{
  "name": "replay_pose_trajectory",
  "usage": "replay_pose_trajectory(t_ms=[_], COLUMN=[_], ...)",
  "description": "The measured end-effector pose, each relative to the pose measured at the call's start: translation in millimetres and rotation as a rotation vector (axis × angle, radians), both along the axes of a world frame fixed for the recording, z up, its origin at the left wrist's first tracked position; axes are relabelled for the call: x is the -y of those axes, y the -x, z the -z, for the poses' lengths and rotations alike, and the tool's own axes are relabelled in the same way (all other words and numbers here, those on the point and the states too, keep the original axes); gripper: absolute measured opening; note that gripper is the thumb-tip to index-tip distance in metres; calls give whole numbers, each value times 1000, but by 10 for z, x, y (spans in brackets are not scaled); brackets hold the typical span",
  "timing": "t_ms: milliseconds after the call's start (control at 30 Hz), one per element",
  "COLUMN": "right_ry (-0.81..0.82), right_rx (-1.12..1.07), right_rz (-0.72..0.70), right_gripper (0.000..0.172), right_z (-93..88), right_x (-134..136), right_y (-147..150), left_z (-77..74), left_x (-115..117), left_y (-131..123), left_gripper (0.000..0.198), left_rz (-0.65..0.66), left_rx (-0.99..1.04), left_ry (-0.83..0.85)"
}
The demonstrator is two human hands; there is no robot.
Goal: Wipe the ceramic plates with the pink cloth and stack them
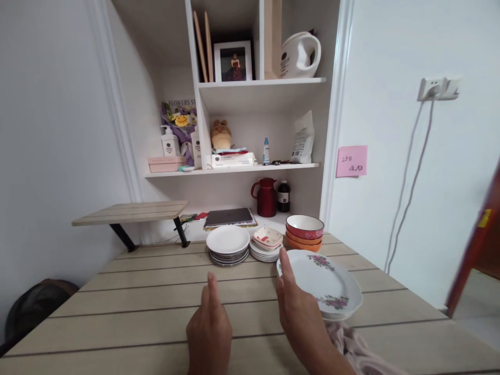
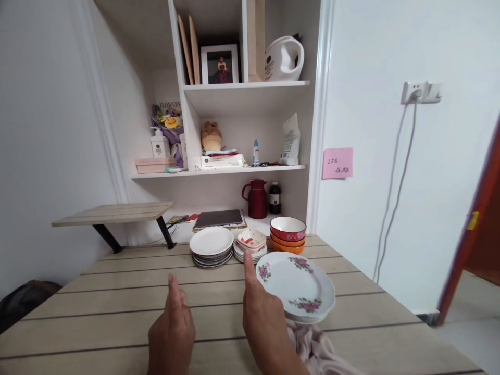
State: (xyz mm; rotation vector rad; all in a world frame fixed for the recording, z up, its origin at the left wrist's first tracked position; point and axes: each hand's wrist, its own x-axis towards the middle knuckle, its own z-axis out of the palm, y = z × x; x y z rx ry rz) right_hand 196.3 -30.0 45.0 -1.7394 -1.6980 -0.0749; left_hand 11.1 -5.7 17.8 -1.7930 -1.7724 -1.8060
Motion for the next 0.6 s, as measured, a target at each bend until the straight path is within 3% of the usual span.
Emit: replay_pose_trajectory(t_ms=[133,267,600], right_ry=[51,110,106], right_rx=[21,23,95], right_rz=[20,32,79], right_gripper=[67,69,73], right_z=[-9,-22,4], right_x=[-18,-21,-73], right_y=[-10,-13,-30], left_z=[51,64,-119], left_x=[-46,-32,79], left_y=[13,5,-48], left_gripper=[56,63,63], left_rz=[-103,-93,-34], left_rx=[-59,-74,96], left_ry=[18,5,43])
